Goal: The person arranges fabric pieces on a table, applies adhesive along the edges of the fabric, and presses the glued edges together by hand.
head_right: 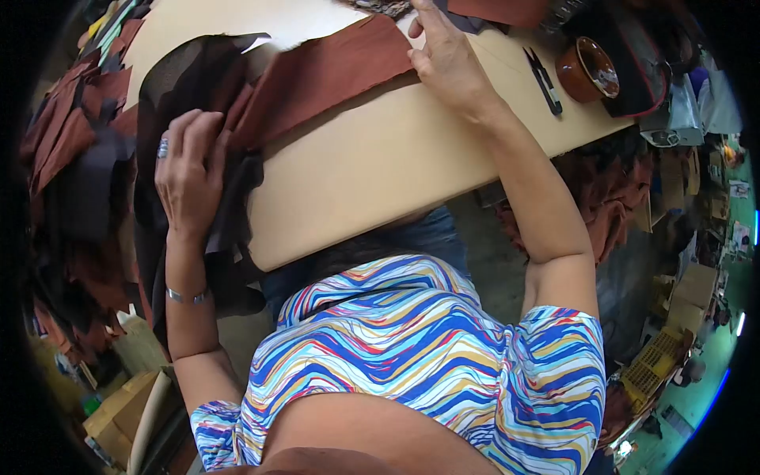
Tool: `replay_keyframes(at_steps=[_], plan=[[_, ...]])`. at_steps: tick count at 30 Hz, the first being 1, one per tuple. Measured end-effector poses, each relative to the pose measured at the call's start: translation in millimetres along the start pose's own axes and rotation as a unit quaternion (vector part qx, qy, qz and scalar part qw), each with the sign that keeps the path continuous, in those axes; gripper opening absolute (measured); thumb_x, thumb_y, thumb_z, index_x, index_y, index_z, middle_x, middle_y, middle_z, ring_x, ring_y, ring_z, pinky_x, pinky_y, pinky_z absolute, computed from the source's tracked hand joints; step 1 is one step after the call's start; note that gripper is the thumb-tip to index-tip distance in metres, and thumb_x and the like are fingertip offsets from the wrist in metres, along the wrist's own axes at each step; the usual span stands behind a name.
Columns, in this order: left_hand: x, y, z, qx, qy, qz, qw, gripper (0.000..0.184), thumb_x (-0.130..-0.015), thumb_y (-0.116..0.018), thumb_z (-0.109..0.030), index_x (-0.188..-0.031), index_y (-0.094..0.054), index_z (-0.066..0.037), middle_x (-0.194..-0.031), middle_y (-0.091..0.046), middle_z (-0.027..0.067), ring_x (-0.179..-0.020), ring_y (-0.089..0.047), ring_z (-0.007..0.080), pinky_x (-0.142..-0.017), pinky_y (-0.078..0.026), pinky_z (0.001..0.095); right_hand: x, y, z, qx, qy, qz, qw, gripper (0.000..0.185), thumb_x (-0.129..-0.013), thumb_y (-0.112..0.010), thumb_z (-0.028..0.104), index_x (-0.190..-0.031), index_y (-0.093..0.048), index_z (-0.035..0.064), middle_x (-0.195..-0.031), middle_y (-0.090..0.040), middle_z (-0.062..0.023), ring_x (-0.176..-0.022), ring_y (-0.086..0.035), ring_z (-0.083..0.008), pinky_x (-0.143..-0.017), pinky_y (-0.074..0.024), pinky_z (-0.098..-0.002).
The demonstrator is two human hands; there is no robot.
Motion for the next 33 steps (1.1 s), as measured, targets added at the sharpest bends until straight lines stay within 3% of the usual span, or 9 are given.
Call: replay_keyframes(at_steps=[3, 6, 7, 11, 14, 20, 26, 29, 33], plan=[[3.4, -17.2, -28.8, -0.004, -0.074, 0.106, 0.992, 0.029, -0.075, -0.066, -0.018, -0.103, -0.06, -0.012, -0.095, -0.055, 0.0031, -0.078, -0.056, 0.0215, -0.069, -0.044, 0.035, 4.3, 17.1, -6.5, 0.02, -0.003, -0.005, 1.0, 0.065, -0.078, -0.051, -0.009, -0.135, -0.037, 0.0179, -0.092, -0.045, -0.0031, -0.061, -0.047, -0.008, -0.057, -0.0428, -0.0227], [11.5, -35.9, -30.1, 0.005, -0.072, 0.124, 0.99, 0.032, -0.077, -0.063, -0.017, -0.108, -0.058, -0.013, -0.095, -0.054, 0.004, -0.076, -0.056, 0.021, -0.068, -0.047, 0.0337, 13.8, 58.8, 1.3, 0.293, 0.142, -0.092, 0.941, 0.064, -0.077, -0.051, -0.008, -0.134, -0.038, 0.0172, -0.095, -0.048, -0.007, -0.07, -0.053, -0.0175, -0.065, -0.0455, -0.0297], [12.4, -36.7, -29.5, 0.005, -0.067, 0.133, 0.989, 0.034, -0.076, -0.062, -0.015, -0.11, -0.058, -0.014, -0.096, -0.054, 0.0043, -0.076, -0.056, 0.021, -0.067, -0.047, 0.0334, 18.5, 69.2, 4.6, 0.321, 0.233, -0.119, 0.91, 0.063, -0.078, -0.052, -0.004, -0.135, -0.036, 0.0172, -0.101, -0.051, -0.0109, -0.082, -0.056, -0.0282, -0.074, -0.045, -0.0369], [12.1, -32.3, -34.4, -0.01, -0.093, 0.117, 0.989, 0.045, -0.075, -0.058, -0.009, -0.119, -0.056, -0.019, -0.099, -0.052, 0.005, -0.076, -0.056, 0.0198, -0.065, -0.047, 0.0326, 38.6, 98.2, -33.7, 0.588, 0.11, -0.119, 0.793, 0.064, -0.079, -0.049, 0.001, -0.138, -0.03, 0.0161, -0.093, -0.058, -0.0147, -0.084, -0.06, -0.0322, -0.072, -0.0461, -0.0432], [11.5, -32.9, -42.1, -0.068, -0.143, 0.132, 0.979, 0.052, -0.073, -0.056, -0.007, -0.123, -0.054, -0.023, -0.101, -0.052, 0.0048, -0.076, -0.056, 0.0189, -0.065, -0.047, 0.0325, 51.5, 99.7, -54.3, 0.568, -0.013, -0.081, 0.819, 0.065, -0.079, -0.049, 0.002, -0.139, -0.027, 0.0141, -0.102, -0.056, -0.0189, -0.092, -0.057, -0.0358, -0.08, -0.0436, -0.0457], [10.2, -36.6, -38.7, -0.027, -0.112, 0.139, 0.984, 0.027, -0.078, -0.06, -0.01, -0.105, -0.059, -0.007, -0.103, -0.053, 0.0072, -0.078, -0.057, 0.0223, -0.067, -0.049, 0.033, 55.6, 113.4, -46.8, 0.454, 0.031, -0.142, 0.879, 0.07, -0.076, -0.051, 0.003, -0.14, -0.022, 0.0111, -0.106, -0.055, -0.0254, -0.098, -0.052, -0.0435, -0.086, -0.0419, -0.0476], [10.1, -38.5, -39.6, -0.059, -0.138, 0.134, 0.979, 0.025, -0.075, -0.056, -0.007, -0.1, -0.059, -0.003, -0.093, -0.052, 0.0073, -0.071, -0.057, 0.0189, -0.062, -0.049, 0.0293, 52.2, 119.6, -53.2, 0.313, -0.09, -0.038, 0.945, 0.075, -0.072, -0.051, 0.0, -0.14, -0.022, 0.0112, -0.112, -0.053, -0.0249, -0.1, -0.052, -0.0438, -0.087, -0.0414, -0.0473], [9.7, -39.5, -40.2, -0.061, -0.143, 0.121, 0.98, 0.024, -0.075, -0.055, -0.007, -0.098, -0.058, -0.003, -0.091, -0.051, 0.0072, -0.071, -0.057, 0.0185, -0.061, -0.049, 0.0292, 63.9, 105.2, -43.4, 0.399, 0.064, -0.073, 0.912, 0.074, -0.072, -0.049, -0.003, -0.14, -0.023, 0.0114, -0.113, -0.052, -0.0234, -0.099, -0.052, -0.043, -0.086, -0.0419, -0.0469], [10.8, -39.6, -39.7, -0.058, -0.136, 0.119, 0.982, 0.022, -0.074, -0.055, -0.007, -0.096, -0.058, -0.004, -0.091, -0.051, 0.0068, -0.07, -0.057, 0.018, -0.061, -0.049, 0.0287, 67.3, 102.4, -52.5, 0.498, 0.095, -0.102, 0.856, 0.074, -0.073, -0.047, -0.006, -0.14, -0.022, 0.013, -0.117, -0.051, -0.02, -0.096, -0.053, -0.0426, -0.085, -0.0429, -0.0465]])
Point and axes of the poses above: each hand's wrist, its own x-axis away from the middle knuckle, its own y-axis out of the back of the hand, z = x × y, the point moved 6 cm from there along -x, towards the middle knuckle
